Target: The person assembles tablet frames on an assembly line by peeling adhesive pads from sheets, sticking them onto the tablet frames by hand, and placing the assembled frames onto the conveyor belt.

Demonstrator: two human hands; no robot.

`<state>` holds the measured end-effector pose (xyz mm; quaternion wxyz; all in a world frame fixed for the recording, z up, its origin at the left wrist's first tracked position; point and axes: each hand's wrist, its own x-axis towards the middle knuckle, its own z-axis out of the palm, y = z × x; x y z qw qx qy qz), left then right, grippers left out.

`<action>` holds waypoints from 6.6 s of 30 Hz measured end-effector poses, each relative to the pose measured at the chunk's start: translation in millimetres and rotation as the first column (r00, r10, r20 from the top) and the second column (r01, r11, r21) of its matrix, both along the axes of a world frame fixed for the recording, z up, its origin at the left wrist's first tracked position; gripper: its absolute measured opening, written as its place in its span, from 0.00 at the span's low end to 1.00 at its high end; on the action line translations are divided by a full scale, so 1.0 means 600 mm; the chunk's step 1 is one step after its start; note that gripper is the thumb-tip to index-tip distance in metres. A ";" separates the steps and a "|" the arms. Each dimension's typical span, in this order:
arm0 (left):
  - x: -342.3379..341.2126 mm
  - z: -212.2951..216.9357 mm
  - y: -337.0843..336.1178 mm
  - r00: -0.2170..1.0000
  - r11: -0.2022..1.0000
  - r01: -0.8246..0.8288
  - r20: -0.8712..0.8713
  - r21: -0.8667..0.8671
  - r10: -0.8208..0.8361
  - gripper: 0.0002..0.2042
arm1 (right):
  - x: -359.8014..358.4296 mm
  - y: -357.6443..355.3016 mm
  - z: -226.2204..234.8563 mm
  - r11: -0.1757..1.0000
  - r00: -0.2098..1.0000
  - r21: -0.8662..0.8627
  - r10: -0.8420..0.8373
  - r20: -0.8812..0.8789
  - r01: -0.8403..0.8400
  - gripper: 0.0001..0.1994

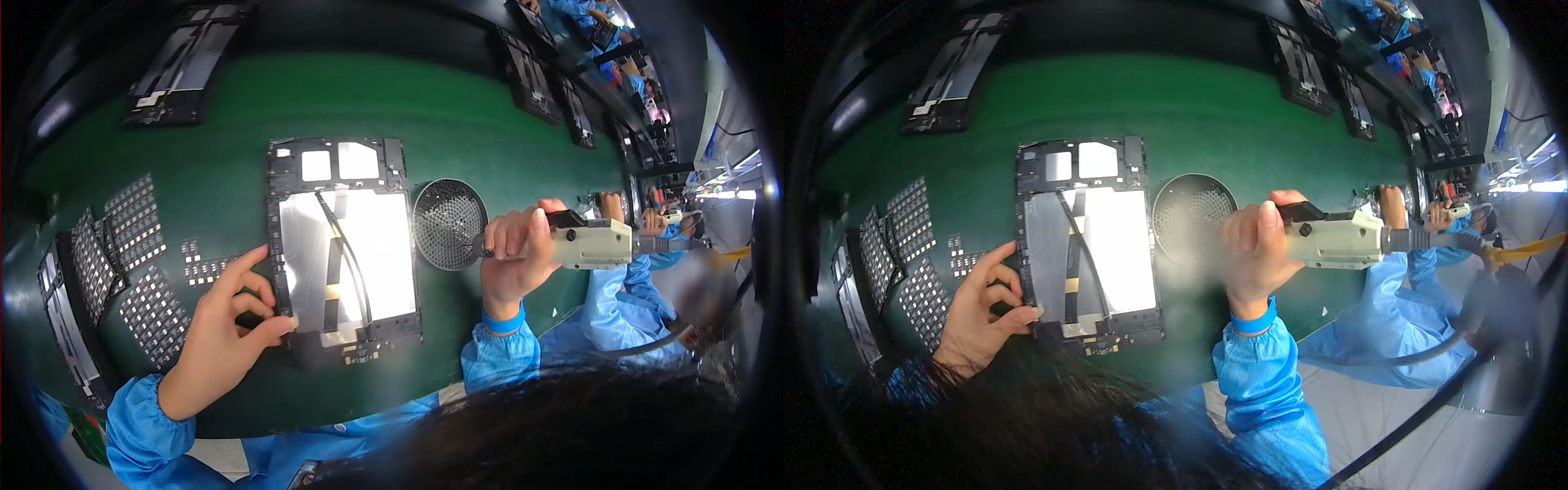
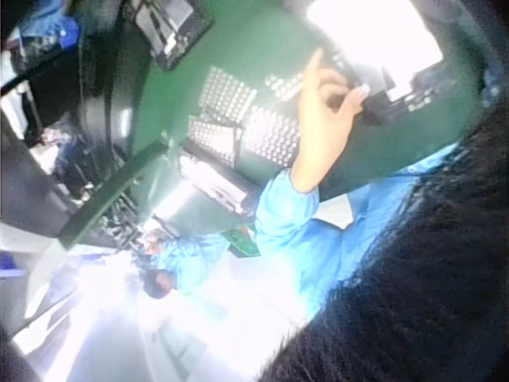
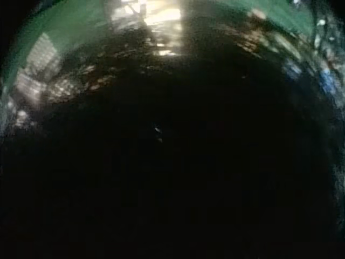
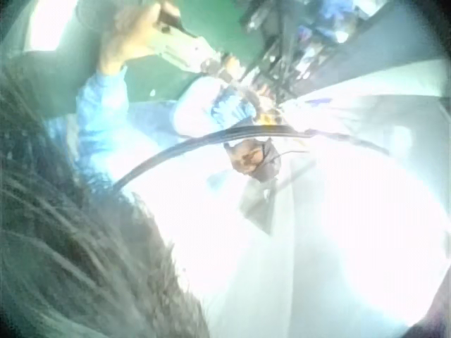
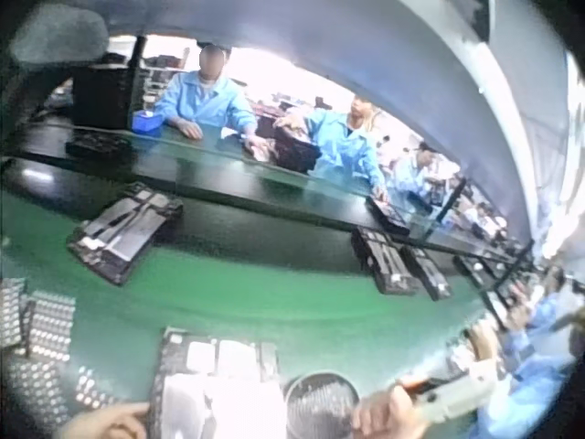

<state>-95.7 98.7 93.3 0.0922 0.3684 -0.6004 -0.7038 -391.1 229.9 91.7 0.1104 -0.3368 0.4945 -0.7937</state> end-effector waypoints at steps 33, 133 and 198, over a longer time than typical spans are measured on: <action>0.027 0.000 -0.023 0.978 0.988 0.155 -0.143 0.009 -0.153 0.32 | 0.069 -0.015 0.012 0.999 0.999 0.022 0.025 0.046 -0.026 0.19; 0.036 -0.035 -0.038 0.987 0.997 0.046 -0.157 0.054 -0.037 0.22 | 0.227 -0.073 0.023 0.716 0.718 -0.147 0.694 0.043 -0.683 0.19; -0.116 0.014 -0.275 0.934 0.935 -0.326 -0.198 -0.137 0.297 0.23 | -0.079 0.036 0.038 0.997 0.991 0.083 -0.007 0.134 -0.004 0.09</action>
